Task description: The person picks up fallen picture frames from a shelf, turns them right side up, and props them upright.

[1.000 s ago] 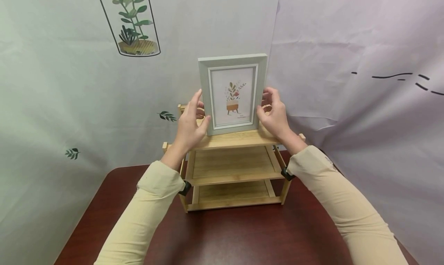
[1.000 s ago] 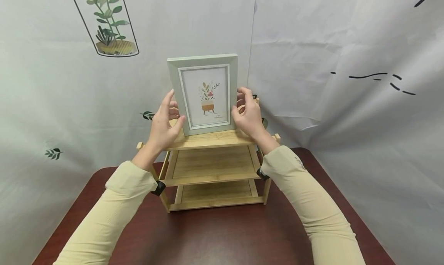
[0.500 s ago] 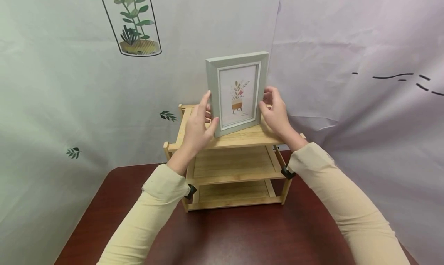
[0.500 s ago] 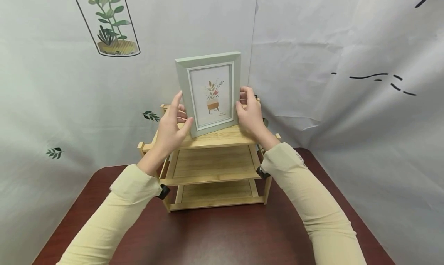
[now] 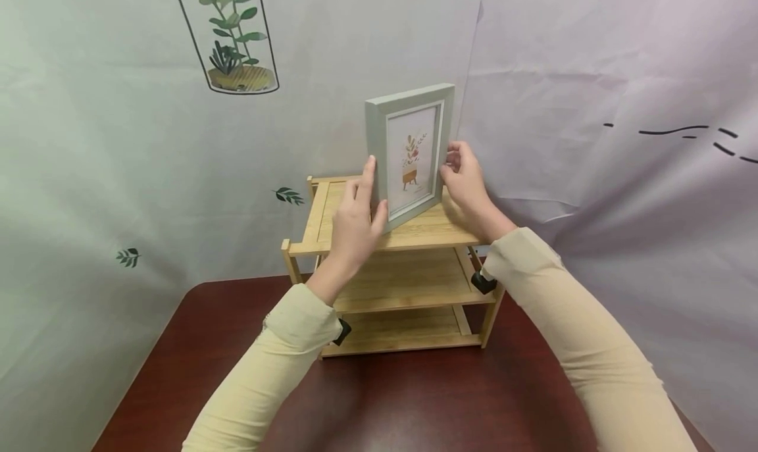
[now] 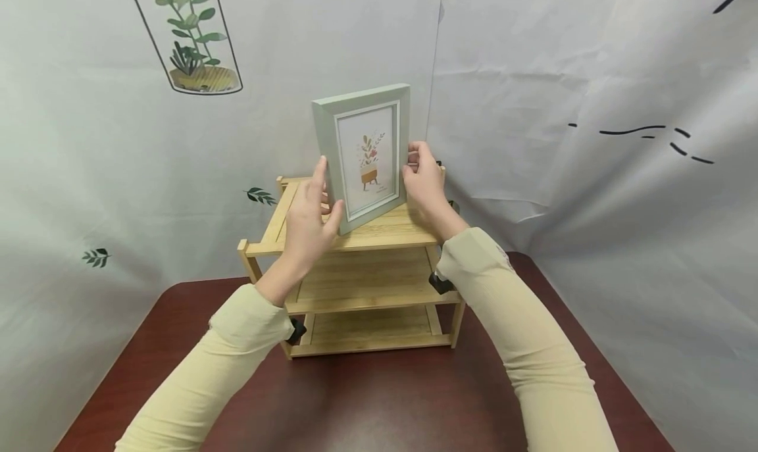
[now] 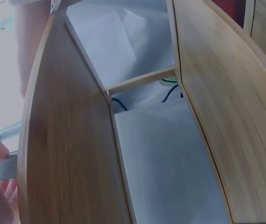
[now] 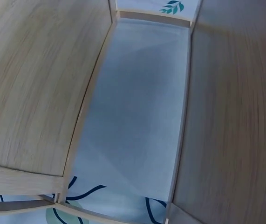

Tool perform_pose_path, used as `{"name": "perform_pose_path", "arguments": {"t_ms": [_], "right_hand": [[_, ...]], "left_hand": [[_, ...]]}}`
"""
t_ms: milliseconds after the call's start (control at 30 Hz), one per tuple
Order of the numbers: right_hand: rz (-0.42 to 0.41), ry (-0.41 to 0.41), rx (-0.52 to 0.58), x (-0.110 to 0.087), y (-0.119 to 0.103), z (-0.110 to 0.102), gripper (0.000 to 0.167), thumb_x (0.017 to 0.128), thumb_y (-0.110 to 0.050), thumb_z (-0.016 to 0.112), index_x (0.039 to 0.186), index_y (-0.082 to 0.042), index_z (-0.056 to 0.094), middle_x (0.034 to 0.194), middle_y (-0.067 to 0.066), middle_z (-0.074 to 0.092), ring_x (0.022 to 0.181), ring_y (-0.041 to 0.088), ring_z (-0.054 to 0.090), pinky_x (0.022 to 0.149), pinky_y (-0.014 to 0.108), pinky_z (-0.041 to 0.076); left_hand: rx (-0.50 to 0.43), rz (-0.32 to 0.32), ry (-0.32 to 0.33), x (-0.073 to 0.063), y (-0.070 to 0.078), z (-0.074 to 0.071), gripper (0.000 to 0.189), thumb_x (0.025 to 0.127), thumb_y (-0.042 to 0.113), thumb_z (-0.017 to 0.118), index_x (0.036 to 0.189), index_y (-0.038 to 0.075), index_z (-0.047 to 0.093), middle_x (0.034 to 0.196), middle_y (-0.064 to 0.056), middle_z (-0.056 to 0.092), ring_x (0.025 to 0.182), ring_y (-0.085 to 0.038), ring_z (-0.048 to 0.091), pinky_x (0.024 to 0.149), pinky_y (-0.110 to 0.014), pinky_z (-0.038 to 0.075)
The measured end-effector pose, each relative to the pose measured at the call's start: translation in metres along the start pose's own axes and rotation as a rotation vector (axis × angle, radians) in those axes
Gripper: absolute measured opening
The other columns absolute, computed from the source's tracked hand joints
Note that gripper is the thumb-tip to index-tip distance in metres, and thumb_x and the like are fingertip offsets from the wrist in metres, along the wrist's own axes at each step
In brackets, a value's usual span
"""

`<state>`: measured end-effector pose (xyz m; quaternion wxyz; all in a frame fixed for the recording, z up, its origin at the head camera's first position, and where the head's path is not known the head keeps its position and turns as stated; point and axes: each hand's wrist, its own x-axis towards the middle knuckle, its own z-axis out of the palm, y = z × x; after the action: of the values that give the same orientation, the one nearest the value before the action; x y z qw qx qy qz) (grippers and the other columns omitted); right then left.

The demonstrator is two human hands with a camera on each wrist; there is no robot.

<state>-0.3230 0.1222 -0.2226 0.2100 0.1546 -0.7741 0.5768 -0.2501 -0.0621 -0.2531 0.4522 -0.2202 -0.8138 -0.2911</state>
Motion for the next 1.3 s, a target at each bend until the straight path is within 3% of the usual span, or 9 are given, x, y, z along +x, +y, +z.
{"name": "perform_pose_path", "arguments": {"t_ms": [300, 600, 767, 900, 1033, 1133, 1300], "right_hand": [[0.048, 0.018, 0.009, 0.006, 0.002, 0.002, 0.030, 0.085, 0.008, 0.038, 0.114, 0.002, 0.041, 0.107, 0.022, 0.055, 0.091, 0.019, 0.053, 0.077, 0.032, 0.048], [0.111, -0.012, -0.012, 0.010, 0.004, 0.005, 0.030, 0.086, 0.007, 0.040, 0.116, 0.002, 0.042, 0.109, 0.025, 0.055, 0.088, 0.019, 0.052, 0.082, 0.040, 0.047], [0.115, -0.061, -0.043, 0.011, 0.000, 0.001, 0.032, 0.086, 0.006, 0.041, 0.117, 0.002, 0.041, 0.110, 0.025, 0.054, 0.092, 0.023, 0.052, 0.074, 0.031, 0.046], [0.069, -0.058, -0.051, 0.013, -0.007, -0.005, 0.035, 0.085, 0.004, 0.044, 0.119, 0.003, 0.041, 0.111, 0.024, 0.053, 0.096, 0.025, 0.052, 0.074, 0.025, 0.044], [-0.031, 0.052, 0.034, 0.015, -0.023, -0.010, 0.036, 0.081, 0.001, 0.049, 0.117, 0.001, 0.044, 0.111, 0.016, 0.051, 0.098, 0.020, 0.049, 0.088, 0.028, 0.041], [-0.124, 0.121, 0.061, 0.013, -0.043, -0.015, 0.037, 0.079, -0.003, 0.054, 0.115, -0.001, 0.046, 0.113, 0.010, 0.049, 0.101, 0.014, 0.045, 0.090, 0.027, 0.036], [-0.257, 0.103, -0.011, 0.006, -0.081, -0.018, 0.046, 0.077, -0.011, 0.060, 0.120, -0.003, 0.045, 0.124, 0.008, 0.047, 0.114, 0.013, 0.039, 0.093, 0.023, 0.029]], "left_hand": [[0.077, -0.001, 0.026, -0.001, 0.012, 0.007, 0.059, 0.083, 0.011, 0.056, 0.137, 0.010, 0.031, 0.094, -0.016, 0.051, 0.073, -0.024, 0.052, 0.060, -0.032, 0.047], [0.146, -0.005, 0.041, -0.003, 0.022, 0.012, 0.060, 0.082, 0.012, 0.057, 0.137, 0.011, 0.031, 0.094, -0.014, 0.051, 0.075, -0.023, 0.053, 0.061, -0.031, 0.048], [0.150, 0.002, 0.041, -0.003, 0.023, 0.011, 0.060, 0.083, 0.012, 0.057, 0.137, 0.011, 0.031, 0.094, -0.014, 0.051, 0.075, -0.023, 0.053, 0.062, -0.031, 0.047], [0.142, -0.001, 0.030, -0.003, 0.023, 0.010, 0.060, 0.083, 0.012, 0.057, 0.137, 0.011, 0.030, 0.095, -0.015, 0.051, 0.076, -0.023, 0.053, 0.063, -0.031, 0.047], [0.140, -0.004, 0.023, -0.003, 0.022, 0.010, 0.061, 0.083, 0.012, 0.057, 0.137, 0.011, 0.030, 0.096, -0.015, 0.051, 0.076, -0.024, 0.053, 0.063, -0.031, 0.048], [0.141, 0.000, 0.022, -0.003, 0.022, 0.010, 0.061, 0.083, 0.011, 0.057, 0.137, 0.011, 0.029, 0.097, -0.015, 0.050, 0.076, -0.024, 0.053, 0.062, -0.031, 0.048], [0.135, 0.003, 0.032, -0.004, 0.021, 0.012, 0.061, 0.082, 0.010, 0.058, 0.137, 0.011, 0.030, 0.097, -0.015, 0.051, 0.077, -0.024, 0.053, 0.062, -0.032, 0.048]]}}
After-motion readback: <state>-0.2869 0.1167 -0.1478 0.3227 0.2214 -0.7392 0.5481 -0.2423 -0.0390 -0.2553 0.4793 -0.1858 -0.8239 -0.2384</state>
